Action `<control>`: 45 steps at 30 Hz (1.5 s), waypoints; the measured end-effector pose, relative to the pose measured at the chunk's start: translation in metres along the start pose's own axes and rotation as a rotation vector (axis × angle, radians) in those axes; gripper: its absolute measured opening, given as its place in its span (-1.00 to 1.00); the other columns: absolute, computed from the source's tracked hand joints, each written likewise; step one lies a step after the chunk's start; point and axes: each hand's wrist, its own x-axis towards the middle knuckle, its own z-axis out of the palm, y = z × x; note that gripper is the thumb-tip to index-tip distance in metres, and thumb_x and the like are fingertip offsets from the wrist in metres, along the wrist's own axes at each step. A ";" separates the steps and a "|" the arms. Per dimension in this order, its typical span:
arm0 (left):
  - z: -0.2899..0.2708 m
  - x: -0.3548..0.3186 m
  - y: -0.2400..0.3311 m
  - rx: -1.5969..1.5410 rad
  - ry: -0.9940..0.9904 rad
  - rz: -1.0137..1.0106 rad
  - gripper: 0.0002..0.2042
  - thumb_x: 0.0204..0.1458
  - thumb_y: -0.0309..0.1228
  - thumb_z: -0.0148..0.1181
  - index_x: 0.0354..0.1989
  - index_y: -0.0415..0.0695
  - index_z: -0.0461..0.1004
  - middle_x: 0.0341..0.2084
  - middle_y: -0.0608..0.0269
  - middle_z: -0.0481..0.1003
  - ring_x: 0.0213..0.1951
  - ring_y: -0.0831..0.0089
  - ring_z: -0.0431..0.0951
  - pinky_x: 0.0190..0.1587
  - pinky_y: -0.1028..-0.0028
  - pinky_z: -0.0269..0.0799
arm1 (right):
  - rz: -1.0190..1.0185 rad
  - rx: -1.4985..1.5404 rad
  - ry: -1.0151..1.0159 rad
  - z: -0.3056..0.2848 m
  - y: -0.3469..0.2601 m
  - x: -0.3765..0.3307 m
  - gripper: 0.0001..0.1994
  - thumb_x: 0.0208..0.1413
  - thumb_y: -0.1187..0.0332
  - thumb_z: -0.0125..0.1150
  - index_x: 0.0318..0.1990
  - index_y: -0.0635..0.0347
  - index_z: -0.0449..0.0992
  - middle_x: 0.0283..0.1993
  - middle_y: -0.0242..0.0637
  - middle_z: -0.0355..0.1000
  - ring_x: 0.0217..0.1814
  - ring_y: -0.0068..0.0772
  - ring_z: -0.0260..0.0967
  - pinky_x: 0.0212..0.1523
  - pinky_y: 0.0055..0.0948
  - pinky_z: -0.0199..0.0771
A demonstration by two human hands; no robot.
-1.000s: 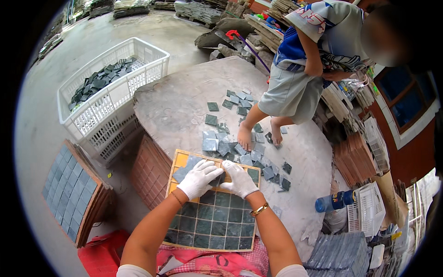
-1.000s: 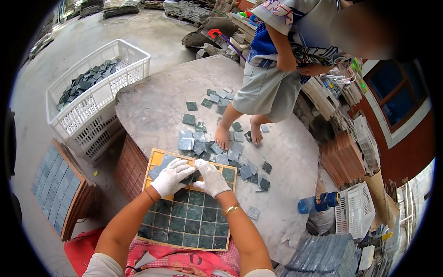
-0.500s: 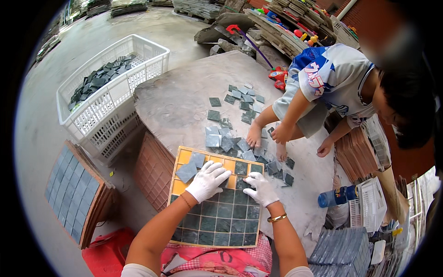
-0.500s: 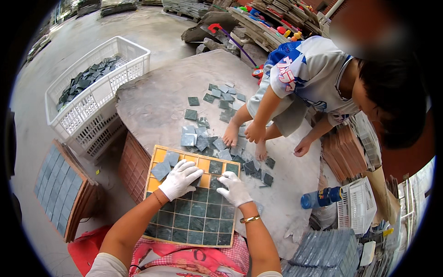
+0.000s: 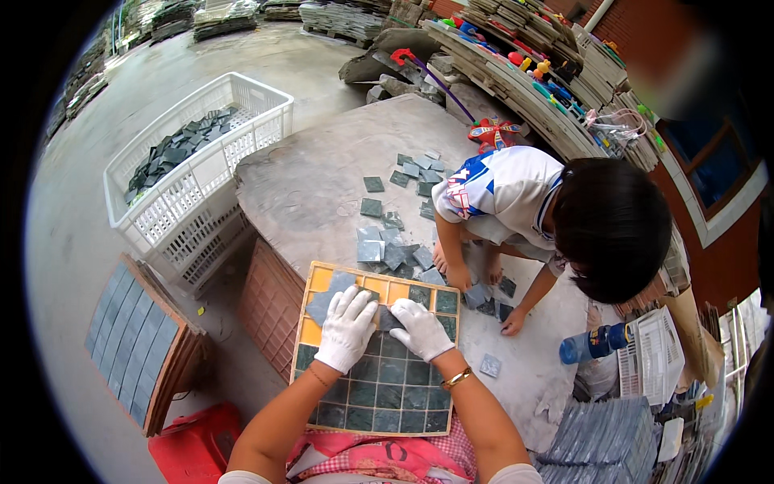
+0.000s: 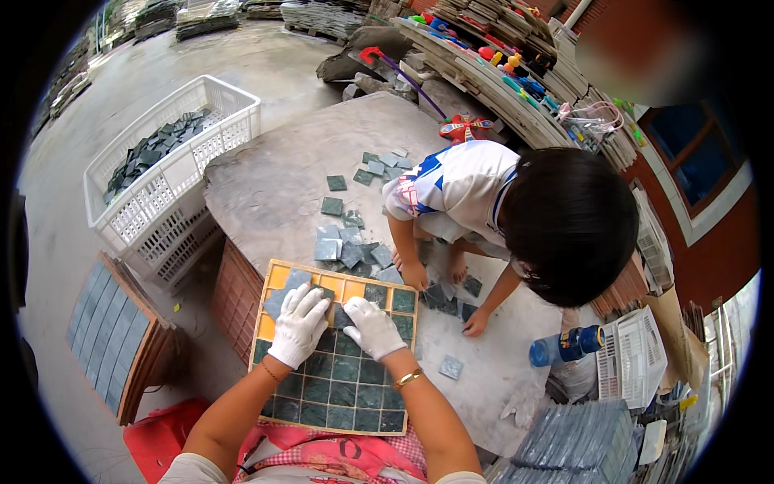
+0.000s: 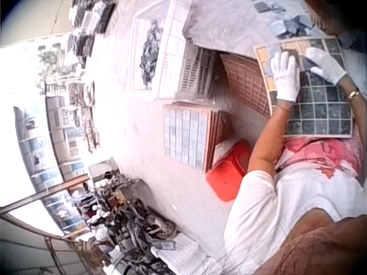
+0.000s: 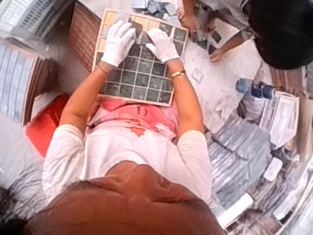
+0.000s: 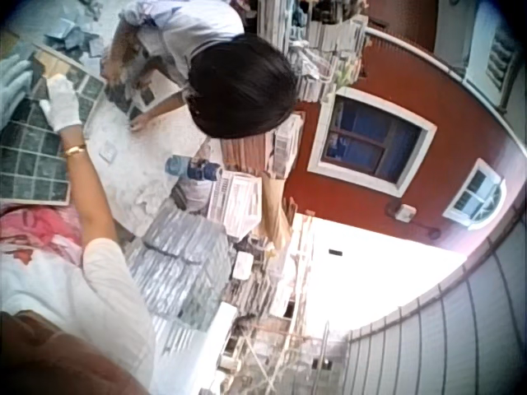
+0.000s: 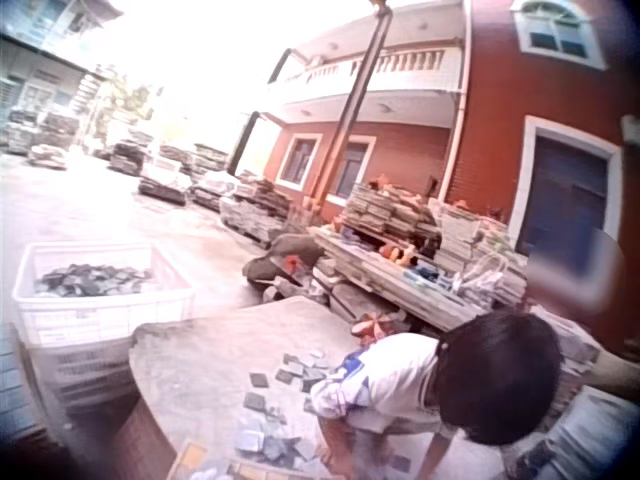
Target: The person places small square tiles into a grid on a wooden board, filling the grid one by one. The person flips the board to reveal the completed tile sheet and sets it aside. The person then begins filling another board with tiles.
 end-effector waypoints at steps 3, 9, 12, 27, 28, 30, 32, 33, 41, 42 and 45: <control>-0.018 -0.022 -0.008 0.015 0.059 -0.103 -0.64 -0.21 -0.51 0.25 -0.14 -0.15 0.46 -0.02 0.08 0.39 0.14 0.01 0.28 0.16 0.14 0.21 | 0.044 -0.057 0.019 0.004 0.002 0.000 -0.55 -0.14 0.33 0.30 -0.06 0.23 0.35 -0.03 -0.12 0.34 0.02 -0.07 0.34 0.00 -0.23 0.40; -0.030 -0.051 -0.017 0.013 0.025 -0.193 -0.67 -0.21 -0.48 0.27 -0.18 -0.14 0.46 0.01 0.11 0.37 0.13 0.07 0.28 0.18 0.15 0.21 | -0.017 -0.110 0.007 -0.004 0.007 -0.005 -0.49 -0.19 0.30 0.32 -0.02 0.21 0.33 -0.05 -0.11 0.34 -0.02 -0.05 0.37 -0.05 -0.23 0.44; -0.029 -0.055 -0.017 0.018 0.033 -0.193 -0.67 -0.21 -0.47 0.27 -0.19 -0.15 0.45 0.01 0.12 0.37 0.13 0.08 0.29 0.18 0.16 0.21 | 0.078 0.065 0.013 -0.015 0.004 0.000 -0.54 -0.13 0.30 0.26 -0.03 0.24 0.35 -0.11 -0.09 0.39 -0.12 -0.04 0.42 -0.09 -0.22 0.45; -0.030 -0.053 -0.016 0.012 0.046 -0.205 -0.68 -0.23 -0.49 0.27 -0.21 -0.15 0.46 0.01 0.13 0.39 0.12 0.09 0.31 0.16 0.18 0.24 | 0.169 0.195 0.075 -0.015 0.024 0.011 -0.73 0.04 0.54 0.08 -0.06 0.20 0.46 -0.12 -0.06 0.46 -0.02 -0.04 0.40 -0.02 -0.30 0.38; -0.031 -0.053 -0.016 0.020 0.048 -0.208 -0.68 -0.23 -0.49 0.27 -0.21 -0.15 0.46 0.01 0.13 0.39 0.11 0.08 0.32 0.16 0.18 0.24 | 0.173 0.221 0.129 -0.015 0.024 0.016 -0.73 0.04 0.55 0.08 -0.06 0.20 0.47 -0.11 -0.06 0.46 -0.01 -0.05 0.40 -0.01 -0.32 0.37; -0.030 -0.051 -0.014 0.028 0.043 -0.205 -0.69 -0.23 -0.49 0.27 -0.21 -0.15 0.47 0.00 0.13 0.39 0.11 0.08 0.32 0.16 0.18 0.25 | 0.192 0.272 0.243 -0.017 0.022 0.030 -0.73 0.04 0.57 0.07 -0.07 0.21 0.47 -0.09 -0.07 0.46 0.01 -0.09 0.41 0.01 -0.35 0.36; -0.028 -0.054 -0.015 0.027 0.052 -0.195 -0.65 -0.24 -0.48 0.28 -0.18 -0.14 0.46 0.01 0.13 0.38 0.12 0.08 0.30 0.17 0.17 0.23 | 0.197 0.231 0.231 -0.020 0.021 0.047 -0.75 0.06 0.53 0.05 -0.08 0.17 0.48 -0.11 -0.06 0.47 -0.01 -0.07 0.41 -0.02 -0.33 0.37; -0.028 -0.054 -0.017 0.029 0.058 -0.190 -0.64 -0.24 -0.48 0.29 -0.17 -0.14 0.45 0.01 0.13 0.38 0.12 0.07 0.30 0.17 0.17 0.22 | 0.175 0.210 0.225 -0.017 0.025 0.056 -0.76 0.07 0.51 0.05 -0.09 0.14 0.48 -0.14 -0.05 0.46 -0.05 -0.04 0.41 -0.05 -0.28 0.37; -0.007 -0.010 0.013 0.074 0.026 -0.281 -0.29 -0.39 -0.26 0.43 0.03 -0.22 0.32 -0.04 0.10 0.32 0.09 0.09 0.24 0.19 0.11 0.10 | 0.191 0.154 0.125 0.011 0.030 0.081 -0.77 0.02 0.43 0.10 -0.13 0.05 0.50 -0.21 -0.06 0.47 -0.14 0.01 0.42 -0.14 -0.19 0.40; -0.003 -0.008 0.012 0.095 0.022 -0.297 -0.31 -0.40 -0.26 0.43 0.01 -0.22 0.33 -0.07 0.11 0.33 0.07 0.09 0.25 0.18 0.11 0.11 | 0.199 0.134 0.112 0.012 0.025 0.084 -0.77 0.02 0.42 0.10 -0.13 0.05 0.50 -0.21 -0.06 0.47 -0.14 0.00 0.42 -0.14 -0.20 0.40; 0.006 -0.005 0.004 0.119 0.046 -0.285 -0.40 -0.44 -0.31 0.43 -0.10 -0.17 0.36 -0.21 0.17 0.33 -0.04 0.12 0.29 0.09 0.11 0.18 | 0.204 0.183 0.178 0.018 0.029 0.085 -0.77 0.00 0.44 0.12 -0.14 0.12 0.50 -0.21 -0.09 0.48 -0.16 -0.10 0.45 -0.13 -0.31 0.42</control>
